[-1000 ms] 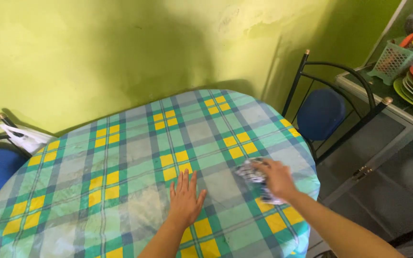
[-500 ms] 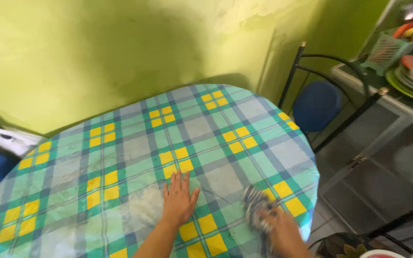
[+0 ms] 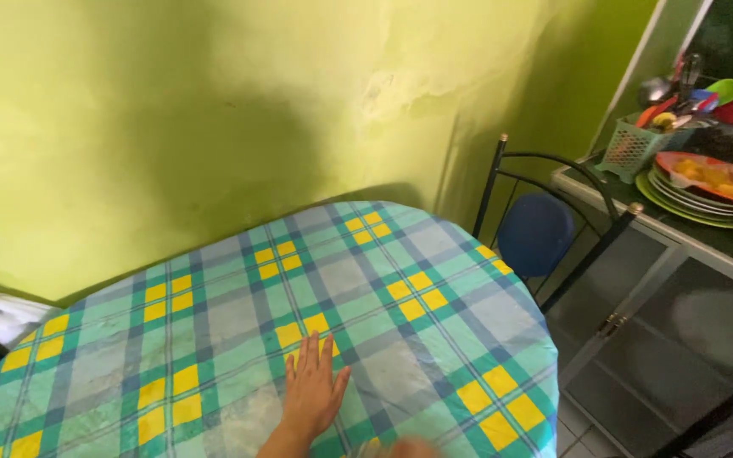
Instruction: Wiping a checkered tablecloth with a cleaning rag.
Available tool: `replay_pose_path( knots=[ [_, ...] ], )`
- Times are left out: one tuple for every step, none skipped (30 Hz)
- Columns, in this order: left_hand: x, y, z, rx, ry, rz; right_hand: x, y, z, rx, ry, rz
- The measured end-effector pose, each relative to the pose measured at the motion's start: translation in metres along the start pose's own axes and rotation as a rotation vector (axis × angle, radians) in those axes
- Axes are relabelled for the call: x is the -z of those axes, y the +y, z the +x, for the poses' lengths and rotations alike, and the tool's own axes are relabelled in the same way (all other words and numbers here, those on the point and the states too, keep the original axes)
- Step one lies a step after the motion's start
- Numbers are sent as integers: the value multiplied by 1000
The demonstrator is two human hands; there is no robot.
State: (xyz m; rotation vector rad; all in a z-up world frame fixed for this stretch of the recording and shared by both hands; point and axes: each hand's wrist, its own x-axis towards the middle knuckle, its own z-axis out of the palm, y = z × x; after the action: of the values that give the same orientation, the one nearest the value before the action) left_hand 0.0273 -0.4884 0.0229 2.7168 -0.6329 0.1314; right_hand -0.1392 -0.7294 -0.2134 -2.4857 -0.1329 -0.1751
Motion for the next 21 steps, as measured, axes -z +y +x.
replay_pose_path(
  knots=[
    [-2,2,0,-10,13,1,25,-5,20,53,17,15],
    [0,9,7,-1,11,3,84,-19,49,106,34,30],
    [2,17,13,3,10,-17,132,-47,69,158,48,47],
    [2,24,20,7,9,-38,168,-85,76,211,63,64],
    [1,34,24,21,-2,-36,184,-92,85,209,49,73],
    [-1,45,29,24,-16,-51,200,-98,96,234,115,-43],
    [-2,57,37,27,-28,-67,219,-103,109,262,182,-161],
    [-14,63,43,42,-36,-67,217,-96,112,264,167,-153],
    [-22,68,57,15,32,-53,217,-90,120,280,105,-160],
    [-31,73,70,-13,100,-38,217,-83,129,297,43,-168],
    [-32,83,78,-4,97,-37,220,-82,130,300,35,-164],
    [-32,93,86,27,63,-66,222,-81,131,304,-88,-195],
    [-33,99,92,58,28,-94,222,-81,132,308,-211,-224],
    [-34,104,103,68,24,-91,215,-60,142,312,-218,-218],
    [-38,109,107,72,2,-96,206,-40,145,392,-90,-303],
    [-42,114,110,77,-20,-101,196,-20,146,469,40,-387],
    [-44,121,115,90,-36,-101,203,-10,150,465,24,-374],
    [-45,127,120,82,-17,-101,210,0,154,362,2,-377],
    [-46,135,129,72,6,-102,219,10,162,260,-17,-383],
    [-52,142,134,82,-7,-103,230,19,161,257,-31,-375],
    [-57,148,141,72,-9,-89,241,28,164,220,22,-375]
  ],
)
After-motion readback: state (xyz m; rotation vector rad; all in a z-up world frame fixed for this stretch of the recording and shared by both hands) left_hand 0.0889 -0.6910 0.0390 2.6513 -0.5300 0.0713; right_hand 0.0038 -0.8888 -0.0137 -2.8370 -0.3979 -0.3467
